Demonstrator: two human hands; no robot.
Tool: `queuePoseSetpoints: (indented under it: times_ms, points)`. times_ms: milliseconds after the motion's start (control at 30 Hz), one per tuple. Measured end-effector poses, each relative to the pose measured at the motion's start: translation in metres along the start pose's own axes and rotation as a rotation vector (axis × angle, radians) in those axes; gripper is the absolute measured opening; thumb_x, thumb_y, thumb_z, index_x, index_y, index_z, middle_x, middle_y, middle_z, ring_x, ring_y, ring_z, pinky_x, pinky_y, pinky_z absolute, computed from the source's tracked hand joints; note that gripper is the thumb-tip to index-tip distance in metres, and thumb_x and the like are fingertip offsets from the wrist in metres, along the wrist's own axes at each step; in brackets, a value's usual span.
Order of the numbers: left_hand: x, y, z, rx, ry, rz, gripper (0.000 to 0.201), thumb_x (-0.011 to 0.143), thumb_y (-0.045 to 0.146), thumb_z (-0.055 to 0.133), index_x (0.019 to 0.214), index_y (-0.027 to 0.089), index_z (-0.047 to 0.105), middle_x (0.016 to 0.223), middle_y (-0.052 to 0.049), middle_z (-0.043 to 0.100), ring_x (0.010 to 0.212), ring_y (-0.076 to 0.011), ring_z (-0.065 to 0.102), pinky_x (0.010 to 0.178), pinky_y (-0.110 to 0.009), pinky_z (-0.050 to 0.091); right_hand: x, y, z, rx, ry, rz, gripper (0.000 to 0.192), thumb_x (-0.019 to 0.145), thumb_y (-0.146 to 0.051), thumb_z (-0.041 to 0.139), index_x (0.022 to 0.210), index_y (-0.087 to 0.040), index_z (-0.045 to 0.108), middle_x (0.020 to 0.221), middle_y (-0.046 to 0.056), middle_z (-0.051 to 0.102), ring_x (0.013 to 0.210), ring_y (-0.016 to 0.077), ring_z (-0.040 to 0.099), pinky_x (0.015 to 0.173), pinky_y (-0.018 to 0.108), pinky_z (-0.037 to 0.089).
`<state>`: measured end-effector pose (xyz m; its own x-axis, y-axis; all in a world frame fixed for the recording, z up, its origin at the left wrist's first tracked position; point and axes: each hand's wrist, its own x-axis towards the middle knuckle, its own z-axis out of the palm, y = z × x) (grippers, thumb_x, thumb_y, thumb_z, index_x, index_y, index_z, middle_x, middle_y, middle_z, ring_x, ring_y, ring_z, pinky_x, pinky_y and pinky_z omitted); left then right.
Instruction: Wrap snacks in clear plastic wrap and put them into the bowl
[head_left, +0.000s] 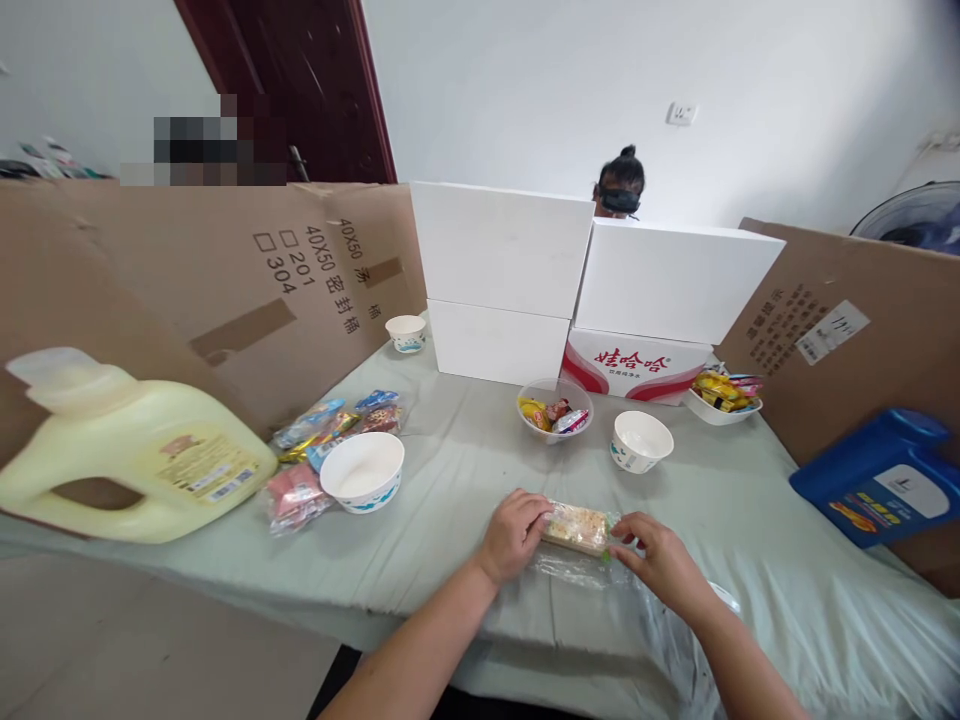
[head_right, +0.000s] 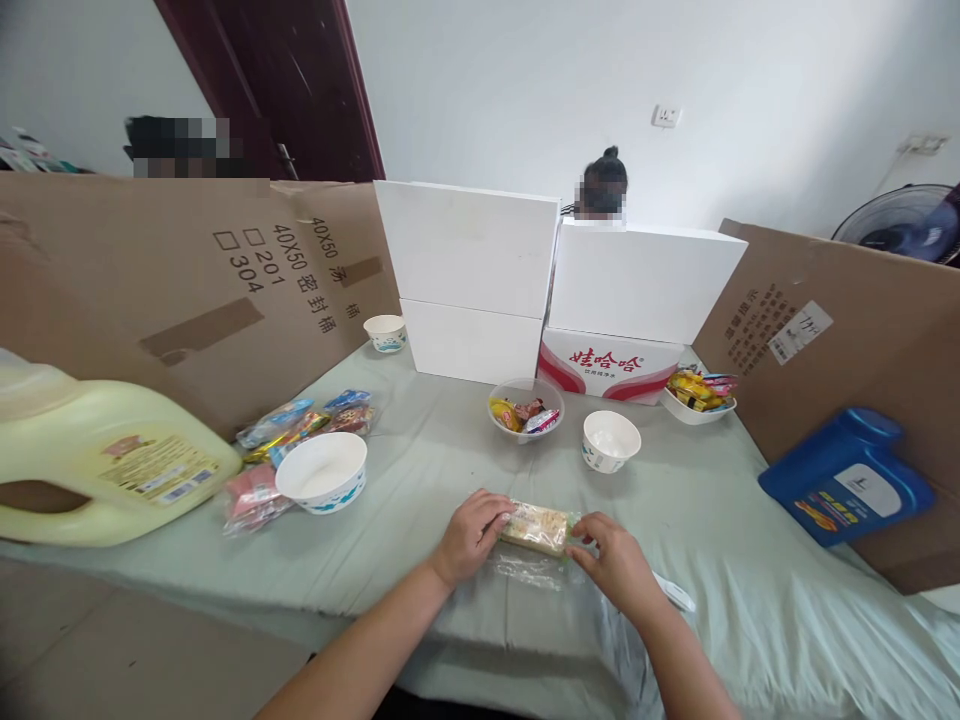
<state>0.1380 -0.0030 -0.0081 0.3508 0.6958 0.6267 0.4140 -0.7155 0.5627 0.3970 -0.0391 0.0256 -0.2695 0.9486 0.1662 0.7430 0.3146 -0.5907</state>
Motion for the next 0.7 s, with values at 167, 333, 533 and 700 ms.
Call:
queuePoseSetpoints:
  times_ms: [167,333,533,700]
  points:
    - [-0.001,0.001,-0.001,0.174,0.135,-0.059,0.020,0.095,0.024,0.044,0.092,0.019,0.064,0.086,-0.006,0.067,0.081,-0.0195,0.060,0.076,-0.034,0.047,0.007,0.005,0.011,0.026,0.328,0.059,0.030,0.093,-0.046,0.043,0.084,-0.022,0.060,0.083,0.006,0.065,0.064,0.0172,0.063,0.062,0.032,0.053]
    - [-0.005,0.000,0.000,0.359,0.403,-0.081,0.010,0.091,0.019,0.048,0.095,0.018,0.057,0.080,-0.004,0.059,0.073,-0.0179,0.057,0.067,-0.030,0.046,0.003,-0.008,0.027,0.024,0.560,-0.025,0.028,0.094,-0.036,0.043,0.115,-0.020,0.053,0.121,0.014,0.056,0.098,0.0216,0.063,0.080,0.040,0.055]
    - [-0.013,0.014,0.001,0.374,0.403,0.202,0.017,0.084,0.014,0.050,0.100,0.020,0.053,0.089,-0.007,0.062,0.082,-0.0195,0.061,0.075,-0.035,0.047,0.006,-0.036,0.036,-0.206,0.057,-0.383,0.029,0.089,-0.014,0.048,0.113,-0.025,0.059,0.107,0.008,0.065,0.104,0.0226,0.058,0.090,0.041,0.047]
    - [-0.010,0.021,0.009,0.305,0.049,0.313,0.022,0.084,0.009,0.043,0.096,0.020,0.057,0.091,-0.007,0.065,0.084,-0.0196,0.061,0.079,-0.035,0.050,0.027,-0.026,0.039,-0.321,-0.078,-0.218,0.056,0.075,-0.017,0.060,0.130,-0.023,0.053,0.130,0.011,0.056,0.118,0.0272,0.051,0.100,0.046,0.040]
